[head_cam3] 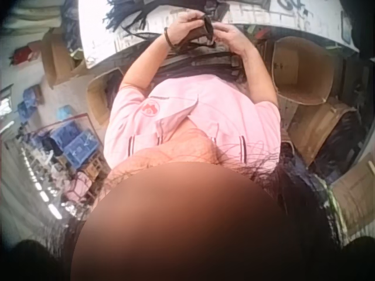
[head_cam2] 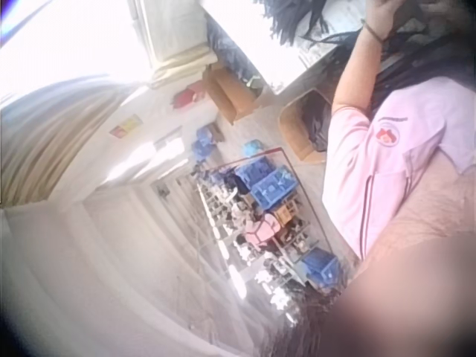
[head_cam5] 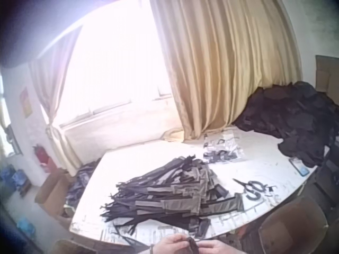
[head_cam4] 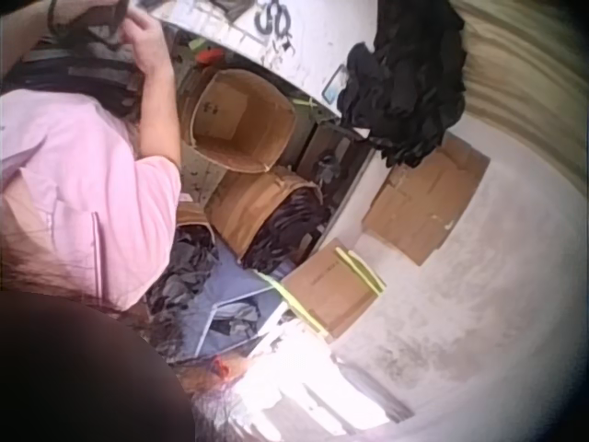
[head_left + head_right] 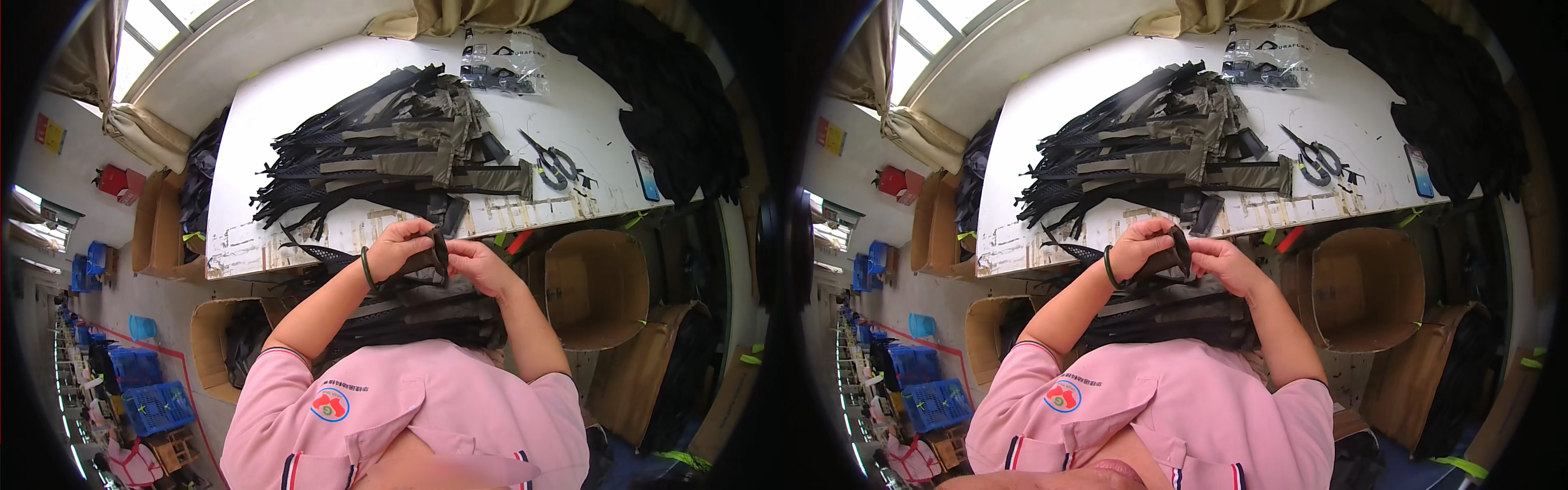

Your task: Inspecting and organizing black fabric webbing straps at a workbench.

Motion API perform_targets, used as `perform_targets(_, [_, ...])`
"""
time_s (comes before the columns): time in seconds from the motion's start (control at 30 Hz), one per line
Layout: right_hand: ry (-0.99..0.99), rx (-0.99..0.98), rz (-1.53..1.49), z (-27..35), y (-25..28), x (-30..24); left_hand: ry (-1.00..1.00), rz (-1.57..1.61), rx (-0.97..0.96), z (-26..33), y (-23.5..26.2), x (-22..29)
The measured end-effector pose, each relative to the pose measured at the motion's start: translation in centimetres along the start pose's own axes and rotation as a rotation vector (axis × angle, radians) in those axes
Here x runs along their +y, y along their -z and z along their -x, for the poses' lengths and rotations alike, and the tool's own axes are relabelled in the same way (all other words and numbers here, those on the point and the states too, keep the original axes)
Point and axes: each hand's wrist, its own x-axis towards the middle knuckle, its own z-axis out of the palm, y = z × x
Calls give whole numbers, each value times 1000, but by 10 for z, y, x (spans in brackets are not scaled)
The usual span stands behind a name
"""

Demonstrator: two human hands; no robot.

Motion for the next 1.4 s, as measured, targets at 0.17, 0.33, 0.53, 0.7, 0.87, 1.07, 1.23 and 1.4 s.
perform_targets(0.17, [47,-85,-301,0,-14,10,-4,-25,46,1,3,2])
perform_targets(0.33, [184,210,188,0,-12,12,-44,-43,-10,4,-3,16])
perform_targets(0.53, [339,441,414,-3,-20,0,189,-507,86,-2,-9,12])
perform_targets(0.7, [291,375,520,4,-31,-21,220,-509,145,-4,-7,8])
perform_targets(0.87, [285,293,329,1,-24,-18,358,-104,159,-6,-8,3])
perform_targets(1.07, [245,520,713,26,-7,-10,-350,-1191,-339,41,47,-27])
perform_targets(1.23, [61,365,1604,35,-4,4,279,-1263,-58,59,57,-33])
perform_targets(1.4, [491,64,1251,-27,-56,2,326,-1150,-39,61,42,-57])
